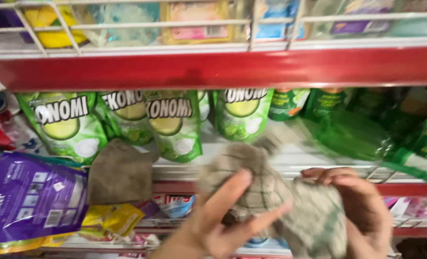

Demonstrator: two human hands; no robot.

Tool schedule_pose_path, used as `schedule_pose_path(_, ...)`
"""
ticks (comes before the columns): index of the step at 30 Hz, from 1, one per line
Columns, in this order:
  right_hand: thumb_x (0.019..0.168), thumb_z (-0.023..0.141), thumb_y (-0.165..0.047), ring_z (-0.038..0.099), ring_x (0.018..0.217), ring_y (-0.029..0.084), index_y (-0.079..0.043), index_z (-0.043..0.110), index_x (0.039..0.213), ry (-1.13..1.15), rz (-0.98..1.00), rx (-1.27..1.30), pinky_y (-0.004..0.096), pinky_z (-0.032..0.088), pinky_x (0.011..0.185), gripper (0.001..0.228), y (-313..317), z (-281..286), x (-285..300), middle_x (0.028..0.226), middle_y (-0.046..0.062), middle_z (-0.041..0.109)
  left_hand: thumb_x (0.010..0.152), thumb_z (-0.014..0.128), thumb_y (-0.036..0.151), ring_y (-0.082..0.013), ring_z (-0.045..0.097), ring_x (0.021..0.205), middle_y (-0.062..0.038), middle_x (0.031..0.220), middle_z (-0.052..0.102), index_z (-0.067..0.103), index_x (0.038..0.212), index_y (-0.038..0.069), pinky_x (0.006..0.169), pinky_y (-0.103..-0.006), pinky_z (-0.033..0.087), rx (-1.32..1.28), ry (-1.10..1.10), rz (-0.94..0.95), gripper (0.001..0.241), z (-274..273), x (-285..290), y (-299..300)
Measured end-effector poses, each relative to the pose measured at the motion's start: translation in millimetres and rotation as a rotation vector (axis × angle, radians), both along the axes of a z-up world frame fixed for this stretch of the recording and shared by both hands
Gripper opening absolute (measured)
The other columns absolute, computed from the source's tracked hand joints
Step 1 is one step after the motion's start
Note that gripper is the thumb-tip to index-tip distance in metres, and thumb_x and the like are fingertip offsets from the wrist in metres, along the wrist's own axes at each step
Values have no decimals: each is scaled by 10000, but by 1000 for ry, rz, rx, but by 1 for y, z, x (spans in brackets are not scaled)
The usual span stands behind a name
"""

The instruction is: The person wipes the metal shelves of a retail display using a cloth. They move along the aisle, cleaning the front edges and surfaces of multiple shelf levels while occasionally shifting items like a green spray bottle to reach behind them.

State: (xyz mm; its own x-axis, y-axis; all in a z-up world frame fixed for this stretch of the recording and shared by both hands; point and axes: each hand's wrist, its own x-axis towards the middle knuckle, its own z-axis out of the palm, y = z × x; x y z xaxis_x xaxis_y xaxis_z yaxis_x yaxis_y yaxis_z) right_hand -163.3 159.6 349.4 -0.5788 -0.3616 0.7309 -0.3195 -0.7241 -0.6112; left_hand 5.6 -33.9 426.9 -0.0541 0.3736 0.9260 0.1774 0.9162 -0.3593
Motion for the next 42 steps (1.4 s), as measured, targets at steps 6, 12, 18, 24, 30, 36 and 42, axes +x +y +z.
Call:
schedule_pose_path(6, 928, 685, -303, 629, 1126, 342, -70, 567, 1285, 429, -104, -92, 540, 518, 1024, 442, 59, 38, -84, 1139, 99, 550, 830, 706, 492, -416, 570, 1162, -310, 1459, 435, 565, 1460, 253, 1063, -583, 469, 57, -35, 647, 689, 75, -21, -34)
schedule_pose_path(12, 1001, 656, -352, 615, 1126, 323, -61, 577, 1194, 541, -225, -56, 490, 488, 1054, 358, 78, 43, -146, 1145, 66, 520, 1013, 665, 657, -521, 513, 1326, -244, 1596, 279, 477, 1542, 361, 1209, -634, 330, -20, 128, 645, 634, 85, -101, -38)
schedule_pose_path(18, 1056, 601, -159, 605, 1146, 289, 10, 567, 1167, 486, -320, 9, 451, 475, 1101, 205, 80, 72, -127, 1173, 108, 524, 1157, 548, 282, -353, 607, 1329, -179, 1661, 326, 497, 1626, 218, 1294, -603, 323, -204, 11, 622, 476, 69, -168, -4)
schedule_pose_path(24, 1046, 591, -69, 615, 1101, 266, 65, 598, 1185, 430, -310, -69, 402, 498, 1047, 194, 82, 99, -145, 1161, 143, 552, 962, 619, 247, -343, 571, 1407, -185, 1624, 400, 506, 1606, 168, 1286, -561, 326, -223, -84, 454, 658, 99, -198, 68)
schedule_pose_path(30, 1094, 598, -56, 605, 1108, 235, 57, 580, 1161, 462, -348, -178, 402, 502, 1079, 133, 113, 99, -177, 1173, 128, 561, 826, 746, 430, -383, 471, 1454, -199, 1610, 390, 459, 1541, -19, 1249, -585, 369, -101, -215, 184, 892, 100, -234, 109)
schedule_pose_path(36, 1071, 620, -56, 606, 1088, 248, 103, 607, 1176, 450, -428, -130, 435, 503, 1037, 191, 144, 109, -197, 1172, 153, 565, 975, 680, 293, -379, 397, 1505, -231, 1696, 237, 379, 1597, 88, 1282, -455, 371, 4, 21, 256, 720, 97, -264, 125)
schedule_pose_path(42, 1028, 619, -67, 603, 1087, 242, 84, 621, 1150, 471, -414, -154, 431, 512, 1026, 195, 165, 110, -212, 1154, 142, 569, 827, 582, 334, -557, 475, 1329, -399, 1522, 324, 469, 1486, -71, 1178, -649, 399, 187, 67, 375, 782, 106, -269, 147)
